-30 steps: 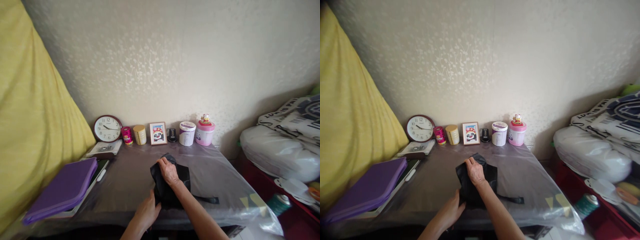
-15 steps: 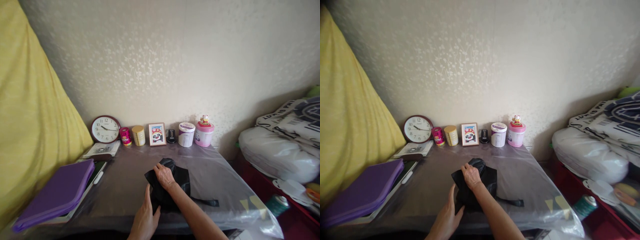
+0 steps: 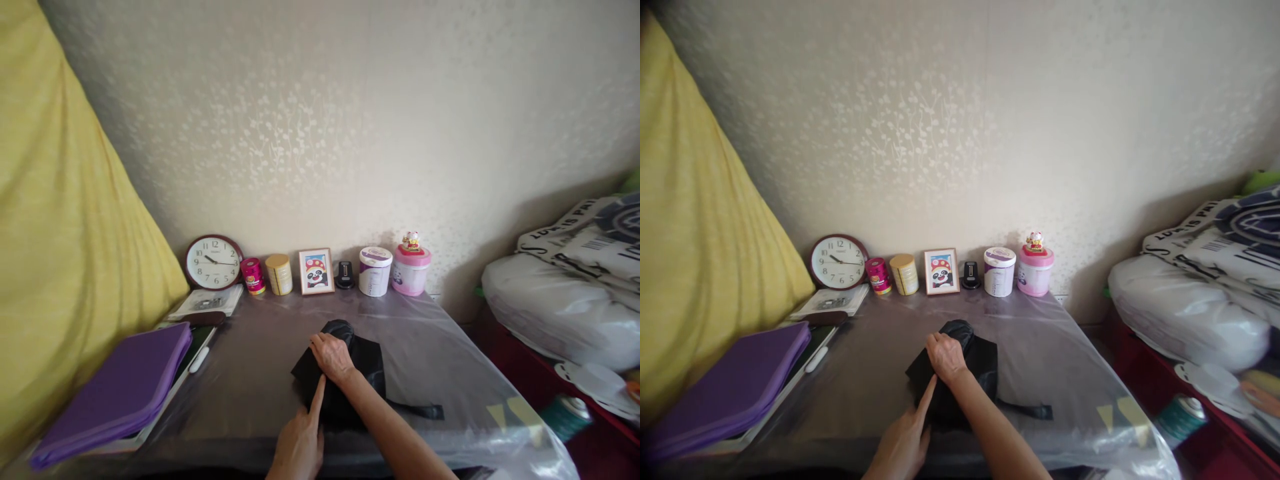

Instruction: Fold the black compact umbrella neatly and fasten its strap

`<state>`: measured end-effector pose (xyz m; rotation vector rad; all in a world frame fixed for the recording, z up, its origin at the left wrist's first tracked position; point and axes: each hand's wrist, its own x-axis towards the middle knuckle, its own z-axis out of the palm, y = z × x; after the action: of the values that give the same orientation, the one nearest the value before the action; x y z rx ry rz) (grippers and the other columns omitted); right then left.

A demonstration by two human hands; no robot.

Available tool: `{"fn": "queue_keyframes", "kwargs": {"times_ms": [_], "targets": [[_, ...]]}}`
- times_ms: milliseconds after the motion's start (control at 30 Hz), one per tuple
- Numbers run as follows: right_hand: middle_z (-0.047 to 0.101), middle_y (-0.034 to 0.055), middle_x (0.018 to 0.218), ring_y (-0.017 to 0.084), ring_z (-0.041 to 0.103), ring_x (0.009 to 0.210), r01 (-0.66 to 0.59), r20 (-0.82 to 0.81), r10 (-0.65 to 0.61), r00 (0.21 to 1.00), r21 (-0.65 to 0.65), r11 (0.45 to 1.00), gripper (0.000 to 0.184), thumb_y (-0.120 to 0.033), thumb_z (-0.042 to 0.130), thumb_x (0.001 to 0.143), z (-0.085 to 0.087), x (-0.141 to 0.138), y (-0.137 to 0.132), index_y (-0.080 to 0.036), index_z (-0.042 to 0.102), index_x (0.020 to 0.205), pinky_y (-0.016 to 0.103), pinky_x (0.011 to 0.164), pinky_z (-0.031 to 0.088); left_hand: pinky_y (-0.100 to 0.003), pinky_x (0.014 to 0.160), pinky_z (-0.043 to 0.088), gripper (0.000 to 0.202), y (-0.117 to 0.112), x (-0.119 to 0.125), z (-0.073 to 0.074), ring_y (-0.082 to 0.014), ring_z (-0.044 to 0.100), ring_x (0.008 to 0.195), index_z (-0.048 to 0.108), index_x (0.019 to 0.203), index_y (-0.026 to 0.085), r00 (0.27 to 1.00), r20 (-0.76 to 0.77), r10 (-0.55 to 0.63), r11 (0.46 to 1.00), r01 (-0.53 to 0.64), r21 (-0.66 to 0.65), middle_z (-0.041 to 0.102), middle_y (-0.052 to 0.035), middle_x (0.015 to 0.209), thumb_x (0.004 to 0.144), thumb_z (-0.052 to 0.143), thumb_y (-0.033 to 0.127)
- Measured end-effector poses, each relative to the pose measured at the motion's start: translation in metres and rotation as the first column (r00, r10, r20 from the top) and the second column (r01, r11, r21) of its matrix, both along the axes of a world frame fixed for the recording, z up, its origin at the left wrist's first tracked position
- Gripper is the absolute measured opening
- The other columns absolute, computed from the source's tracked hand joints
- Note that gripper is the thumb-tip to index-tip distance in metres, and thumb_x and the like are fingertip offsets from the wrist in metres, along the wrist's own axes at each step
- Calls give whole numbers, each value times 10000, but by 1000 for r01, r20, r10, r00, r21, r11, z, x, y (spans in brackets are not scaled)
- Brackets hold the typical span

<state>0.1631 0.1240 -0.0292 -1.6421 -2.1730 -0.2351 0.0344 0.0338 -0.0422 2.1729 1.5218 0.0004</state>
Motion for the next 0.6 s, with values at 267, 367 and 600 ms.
{"fn": "queue_keyframes", "kwargs": {"times_ms": [267, 367, 600], "targets": [[627, 29, 877, 129, 555, 863, -289, -150, 291, 945, 35, 957, 280, -259, 301, 922, -5, 14, -45, -200, 574, 903, 268, 825, 397, -290, 735, 422, 698, -1, 4, -16, -212, 599, 858, 2, 1390, 146, 999, -53, -5, 997, 9, 80, 573, -137, 1049, 790, 357, 109], [635, 33, 970, 140, 513, 1024, -385, -163, 387, 908, 45, 922, 276, -249, 323, 917, -14, 21, -49, -202, 594, 933, 338, 962, 314, -293, 724, 423, 653, -1, 6, -16, -218, 602, 854, 33, 1391, 143, 997, -75, 12, 998, -7, 67, 573, -139, 1039, 812, 334, 120], [631, 20, 1052, 128, 467, 1111, -310, -129, 309, 942, 13, 951, 279, -267, 346, 911, -19, 50, -2, -222, 603, 1012, 363, 1021, 225, -298, 734, 419, 681, -1, 11, -9, -222, 599, 878, -21, 1386, 159, 992, -120, 46, 998, -40, 52, 566, -141, 1072, 820, 355, 129]]}}
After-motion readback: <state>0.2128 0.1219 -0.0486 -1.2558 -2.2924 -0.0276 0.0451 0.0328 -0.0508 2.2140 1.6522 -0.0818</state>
